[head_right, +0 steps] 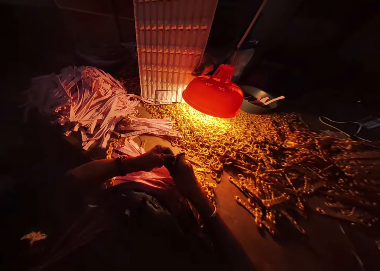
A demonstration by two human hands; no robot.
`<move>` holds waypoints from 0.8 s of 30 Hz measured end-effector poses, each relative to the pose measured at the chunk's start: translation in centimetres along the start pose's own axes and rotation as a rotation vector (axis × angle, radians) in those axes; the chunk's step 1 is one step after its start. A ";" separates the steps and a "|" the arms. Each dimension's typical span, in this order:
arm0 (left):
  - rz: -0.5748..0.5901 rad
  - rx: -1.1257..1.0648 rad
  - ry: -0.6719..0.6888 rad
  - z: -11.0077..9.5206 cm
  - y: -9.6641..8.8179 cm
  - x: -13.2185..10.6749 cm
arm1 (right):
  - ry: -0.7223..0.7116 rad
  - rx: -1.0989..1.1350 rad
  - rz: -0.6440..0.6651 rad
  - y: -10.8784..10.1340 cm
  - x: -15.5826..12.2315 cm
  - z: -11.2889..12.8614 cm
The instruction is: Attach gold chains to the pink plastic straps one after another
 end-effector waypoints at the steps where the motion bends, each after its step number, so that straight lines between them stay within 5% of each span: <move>1: -0.008 -0.002 -0.008 0.4 -0.2 -0.1 | 0.009 -0.018 0.014 0.4 -0.2 0.2; 6: 0.004 -0.031 -0.035 1.4 -0.7 -0.7 | 0.010 -0.117 0.053 1.7 -0.4 0.7; 16: 0.045 0.153 0.021 -0.2 -2.6 0.6 | -0.158 -0.557 0.156 0.9 1.6 2.3; 21: 0.149 0.533 0.036 -4.3 -2.5 -0.6 | -0.169 -0.688 0.221 0.0 1.1 2.3; 24: 0.087 0.883 0.132 -6.1 -4.3 -2.2 | -0.174 -0.748 0.248 0.2 0.0 1.2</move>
Point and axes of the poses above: each hand's wrist, its own x-axis towards the middle knuckle, its own y-axis out of the palm, z = x × y, the point moved 10 cm from there along x, towards the middle knuckle, and after that the axes turned 5 degrees about -y, right-handed, at the moved point
